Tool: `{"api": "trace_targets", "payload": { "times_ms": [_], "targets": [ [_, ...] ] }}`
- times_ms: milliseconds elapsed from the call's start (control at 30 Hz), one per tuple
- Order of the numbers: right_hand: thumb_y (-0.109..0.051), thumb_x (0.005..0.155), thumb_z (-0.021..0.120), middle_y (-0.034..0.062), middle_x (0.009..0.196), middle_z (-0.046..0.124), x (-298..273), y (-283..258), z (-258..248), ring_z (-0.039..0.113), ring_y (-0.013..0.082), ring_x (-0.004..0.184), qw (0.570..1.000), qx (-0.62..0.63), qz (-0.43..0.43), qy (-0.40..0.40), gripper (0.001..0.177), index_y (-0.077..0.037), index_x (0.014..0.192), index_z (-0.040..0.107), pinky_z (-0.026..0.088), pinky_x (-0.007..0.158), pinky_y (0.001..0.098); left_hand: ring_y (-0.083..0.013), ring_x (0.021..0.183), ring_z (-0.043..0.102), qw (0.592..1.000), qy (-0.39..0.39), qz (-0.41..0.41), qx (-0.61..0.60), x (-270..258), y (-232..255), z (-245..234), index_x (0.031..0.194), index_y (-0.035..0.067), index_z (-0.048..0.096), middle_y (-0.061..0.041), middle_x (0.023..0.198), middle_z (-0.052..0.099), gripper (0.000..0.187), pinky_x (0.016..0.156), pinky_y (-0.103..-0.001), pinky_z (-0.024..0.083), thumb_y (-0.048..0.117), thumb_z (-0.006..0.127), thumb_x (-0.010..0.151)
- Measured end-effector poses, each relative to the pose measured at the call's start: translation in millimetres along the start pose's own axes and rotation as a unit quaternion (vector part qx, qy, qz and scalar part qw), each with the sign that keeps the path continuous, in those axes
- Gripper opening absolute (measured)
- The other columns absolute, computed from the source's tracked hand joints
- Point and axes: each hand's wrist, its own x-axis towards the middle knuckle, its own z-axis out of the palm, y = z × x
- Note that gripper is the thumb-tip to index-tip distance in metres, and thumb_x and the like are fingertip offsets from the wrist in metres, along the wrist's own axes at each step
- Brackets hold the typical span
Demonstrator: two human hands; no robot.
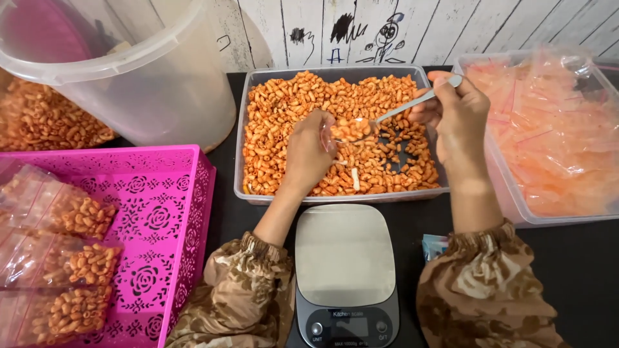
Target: Manually portioning snacks into small plastic bags using a spoon and a digital scale for weight verification.
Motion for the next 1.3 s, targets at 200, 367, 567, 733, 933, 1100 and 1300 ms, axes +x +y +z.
{"api": "trace_targets", "payload": {
  "times_ms": [200,367,567,733,933,1100,1300],
  "targets": [
    [-0.02,0.101,0.062,0.0198,0.089,0.069,-53.6,-32.0,52.7,0.074,0.0245,0.069,0.989,-0.043,-0.116,-0.082,0.022,-0.003,0.113,0.059,0.069,0.059,0.0376,-0.0393,0.094,0.066,0.999,-0.019,-0.031,-0.013,-0.5,7.6,-0.7,0.108,0.013,0.062,-0.011,0.086,0.067,0.043,0.089,-0.047,0.052,0.001,0.073,0.068],
    [-0.004,0.101,0.06,0.0239,0.09,0.068,-79.8,-38.0,71.9,0.074,0.0321,0.067,0.938,-0.124,-0.282,-0.156,0.016,0.007,0.113,0.063,0.066,0.055,0.0408,-0.0344,0.089,0.066,0.998,-0.021,-0.043,-0.047,0.3,11.0,1.8,0.105,0.015,0.062,-0.009,0.08,0.063,0.038,0.086,-0.045,0.054,0.002,0.072,0.071],
    [0.002,0.11,0.047,0.0175,0.088,0.07,-62.6,-45.4,48.7,0.068,0.0204,0.061,0.825,-0.235,-0.513,-0.031,0.017,0.008,0.119,0.06,0.058,0.049,0.0263,-0.023,0.077,0.06,0.995,0.034,-0.016,-0.095,1.3,21.5,-6.9,0.108,0.01,0.058,-0.008,0.086,0.061,0.034,0.072,-0.036,0.05,-0.006,0.067,0.079],
    [0.011,0.113,0.04,0.0187,0.091,0.066,-33.9,-10.6,30.5,0.065,0.0191,0.066,0.864,-0.278,-0.418,-0.04,0.017,0.005,0.122,0.053,0.059,0.055,0.022,-0.013,0.077,0.059,0.983,0.133,0.03,-0.121,0.8,32.2,-18.2,0.11,0.008,0.054,-0.005,0.097,0.062,0.032,0.063,-0.024,0.049,-0.009,0.066,0.086],
    [-0.01,0.107,0.049,0.0188,0.085,0.067,-25.7,29.8,25.3,0.07,0.0221,0.063,0.98,-0.125,-0.129,-0.088,0.019,0.005,0.116,0.055,0.065,0.055,0.0331,-0.0387,0.101,0.065,0.98,0.153,0.003,-0.126,0.7,29.8,-16.0,0.114,0.006,0.058,-0.018,0.1,0.066,0.039,0.083,-0.051,0.056,-0.009,0.07,0.08],
    [-0.015,0.102,0.054,0.0171,0.085,0.07,3.2,50.3,-1.4,0.074,0.0228,0.062,0.999,-0.042,0.012,0.004,0.02,-0.004,0.117,0.059,0.069,0.055,0.0354,-0.0359,0.097,0.065,0.986,0.125,-0.002,-0.109,1.5,19.5,-9.4,0.113,0.008,0.059,-0.015,0.098,0.067,0.042,0.082,-0.046,0.056,-0.011,0.069,0.077],
    [-0.013,0.1,0.055,0.0126,0.081,0.071,-0.5,12.4,-5.5,0.073,0.017,0.058,0.999,-0.004,-0.01,0.05,0.018,-0.004,0.115,0.058,0.07,0.052,0.0311,-0.0364,0.093,0.065,0.996,0.085,-0.005,-0.04,1.1,11.3,-2.0,0.11,0.008,0.062,-0.012,0.09,0.067,0.042,0.081,-0.048,0.056,-0.009,0.07,0.073]
  ]
}}
